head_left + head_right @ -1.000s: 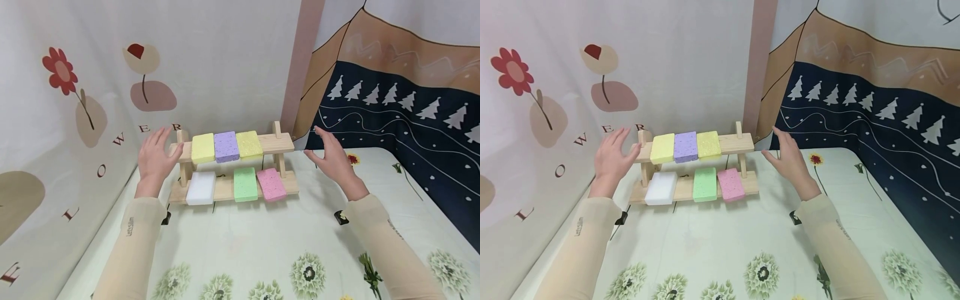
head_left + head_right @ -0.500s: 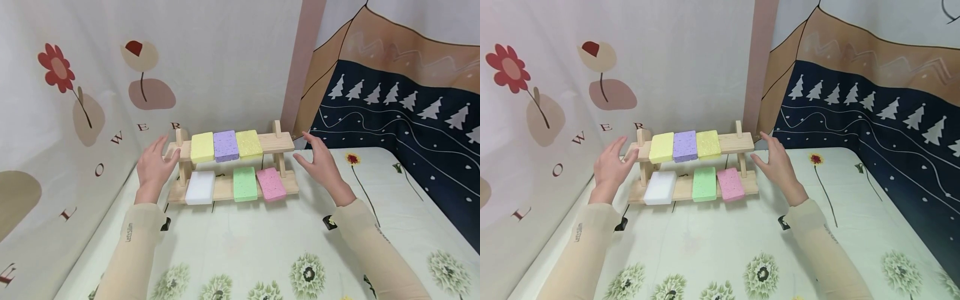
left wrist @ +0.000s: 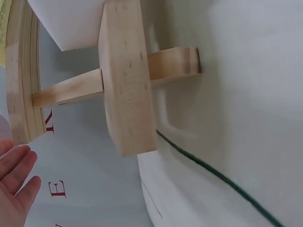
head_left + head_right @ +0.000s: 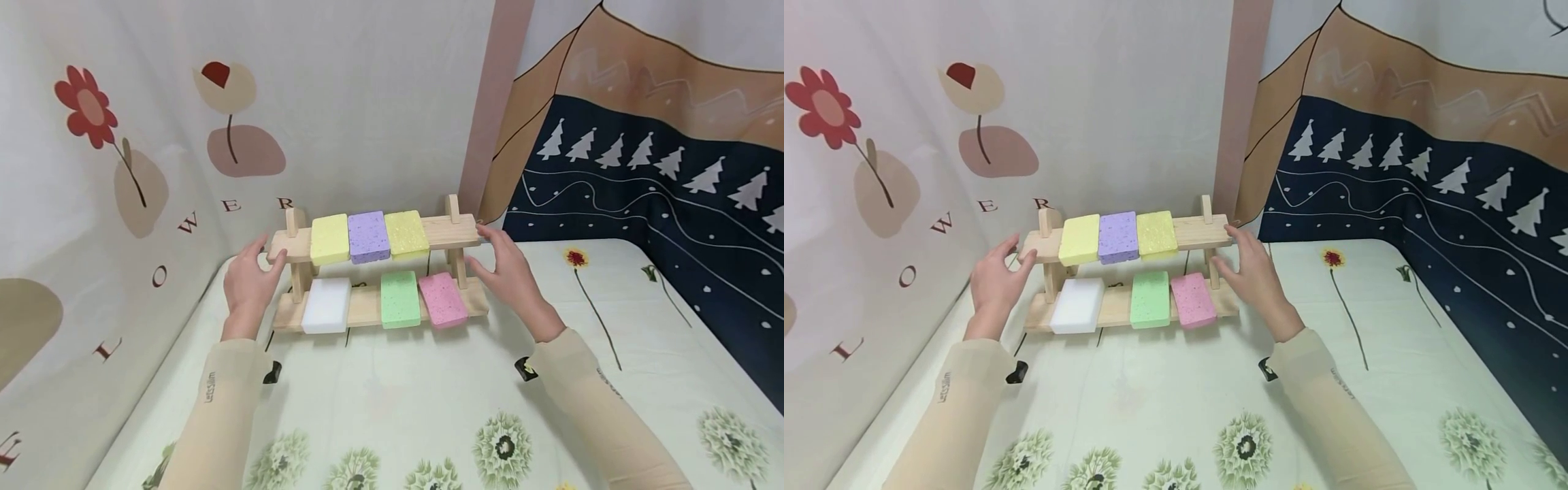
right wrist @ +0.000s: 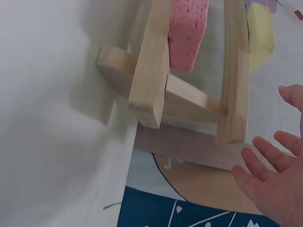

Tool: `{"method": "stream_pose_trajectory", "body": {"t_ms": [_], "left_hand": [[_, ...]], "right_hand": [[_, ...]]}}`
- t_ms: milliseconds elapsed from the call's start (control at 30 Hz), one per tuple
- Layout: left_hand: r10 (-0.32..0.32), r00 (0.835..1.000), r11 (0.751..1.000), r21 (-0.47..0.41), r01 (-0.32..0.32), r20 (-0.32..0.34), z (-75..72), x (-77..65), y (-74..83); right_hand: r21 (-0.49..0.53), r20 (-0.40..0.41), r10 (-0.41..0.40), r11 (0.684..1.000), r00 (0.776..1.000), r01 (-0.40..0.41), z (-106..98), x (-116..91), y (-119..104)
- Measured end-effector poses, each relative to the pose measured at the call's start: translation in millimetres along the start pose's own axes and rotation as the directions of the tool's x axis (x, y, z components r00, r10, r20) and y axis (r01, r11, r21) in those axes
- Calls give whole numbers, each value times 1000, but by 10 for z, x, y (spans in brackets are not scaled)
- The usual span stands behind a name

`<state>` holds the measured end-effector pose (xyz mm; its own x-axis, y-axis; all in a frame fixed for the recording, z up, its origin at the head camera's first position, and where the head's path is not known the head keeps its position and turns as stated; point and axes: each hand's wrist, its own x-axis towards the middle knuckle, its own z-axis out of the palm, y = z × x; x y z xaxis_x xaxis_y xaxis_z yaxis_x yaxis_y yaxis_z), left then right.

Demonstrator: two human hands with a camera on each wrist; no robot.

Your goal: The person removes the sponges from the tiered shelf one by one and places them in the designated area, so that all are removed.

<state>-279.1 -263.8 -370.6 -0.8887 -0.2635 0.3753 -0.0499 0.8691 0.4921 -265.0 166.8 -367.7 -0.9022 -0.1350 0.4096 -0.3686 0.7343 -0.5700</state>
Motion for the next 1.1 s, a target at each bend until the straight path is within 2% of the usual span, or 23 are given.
{"method": "stream_pose_trajectory", "body": {"t_ms": [200, 533, 733, 933, 1100], "left_hand": [[-42, 998, 994, -107, 38, -38, 39, -22, -11], [-89, 994, 961, -266, 71, -57, 63, -18, -18], [-124, 990, 929, -358, 94, -62, 78, -16, -23], [-178, 984, 884, -443, 146, -30, 92, -5, -17], [-205, 979, 868, -463, 178, -8, 90, -10, -14]], "right_hand": [[-10, -33, -8, 1000, 999, 8, 62, -8, -51], [27, -109, -53, 998, 993, 56, 122, -25, -155], [66, -135, -68, 995, 988, 78, 163, -26, -224], [102, -139, -79, 990, 987, 94, 220, -24, -259], [131, -142, -84, 986, 986, 103, 263, -29, -298]]}}
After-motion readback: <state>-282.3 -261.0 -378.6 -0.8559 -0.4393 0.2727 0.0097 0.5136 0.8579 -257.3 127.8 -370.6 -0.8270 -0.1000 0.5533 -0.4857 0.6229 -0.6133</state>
